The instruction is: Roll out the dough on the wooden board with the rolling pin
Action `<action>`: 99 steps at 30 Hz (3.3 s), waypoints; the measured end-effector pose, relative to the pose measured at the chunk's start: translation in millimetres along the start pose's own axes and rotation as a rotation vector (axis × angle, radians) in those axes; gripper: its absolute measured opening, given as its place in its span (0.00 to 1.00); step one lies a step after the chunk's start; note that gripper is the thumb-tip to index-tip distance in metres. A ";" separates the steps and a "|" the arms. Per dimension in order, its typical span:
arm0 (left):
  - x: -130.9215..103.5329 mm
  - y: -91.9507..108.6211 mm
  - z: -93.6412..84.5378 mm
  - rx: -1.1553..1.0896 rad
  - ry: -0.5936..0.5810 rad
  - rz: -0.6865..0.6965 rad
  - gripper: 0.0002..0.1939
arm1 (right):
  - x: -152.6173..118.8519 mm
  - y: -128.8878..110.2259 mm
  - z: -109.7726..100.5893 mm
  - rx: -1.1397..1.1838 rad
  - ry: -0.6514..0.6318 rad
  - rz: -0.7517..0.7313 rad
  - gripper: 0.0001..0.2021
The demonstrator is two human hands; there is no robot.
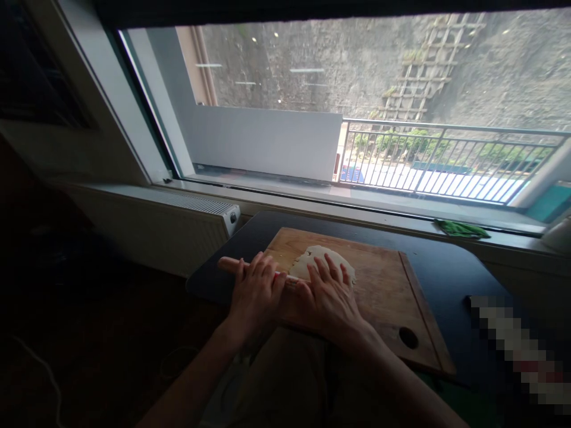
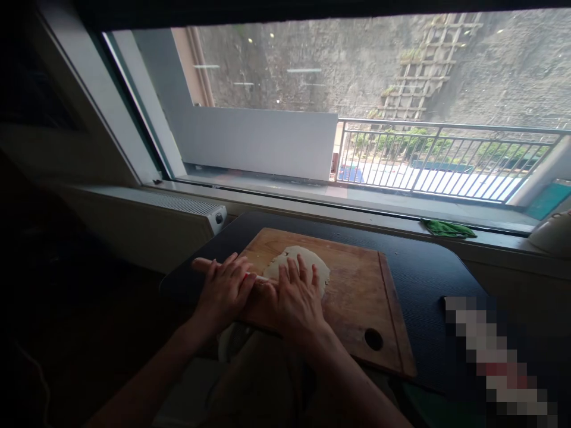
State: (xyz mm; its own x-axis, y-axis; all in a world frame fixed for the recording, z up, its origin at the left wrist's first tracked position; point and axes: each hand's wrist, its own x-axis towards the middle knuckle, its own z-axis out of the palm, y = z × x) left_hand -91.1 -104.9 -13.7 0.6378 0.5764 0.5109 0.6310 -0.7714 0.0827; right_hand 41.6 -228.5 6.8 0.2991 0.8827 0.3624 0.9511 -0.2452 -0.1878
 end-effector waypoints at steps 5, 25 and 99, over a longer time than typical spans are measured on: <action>67.8 11.0 19.9 -0.008 -0.049 -0.049 0.20 | 67.3 35.5 3.6 0.010 -0.054 0.227 0.29; 40.6 11.9 11.7 -0.015 -0.030 0.064 0.19 | 58.9 42.2 -3.6 -0.095 0.042 0.107 0.25; -0.2 45.2 -10.5 -0.001 -0.083 0.134 0.24 | -15.1 60.7 -14.1 -0.167 -0.026 -0.026 0.28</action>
State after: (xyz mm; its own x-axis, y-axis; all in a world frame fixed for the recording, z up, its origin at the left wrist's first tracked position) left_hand -67.3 -142.7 -1.0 0.7504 0.4890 0.4448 0.5377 -0.8429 0.0195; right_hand 95.9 -262.4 2.9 0.2746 0.8990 0.3410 0.9586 -0.2838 -0.0238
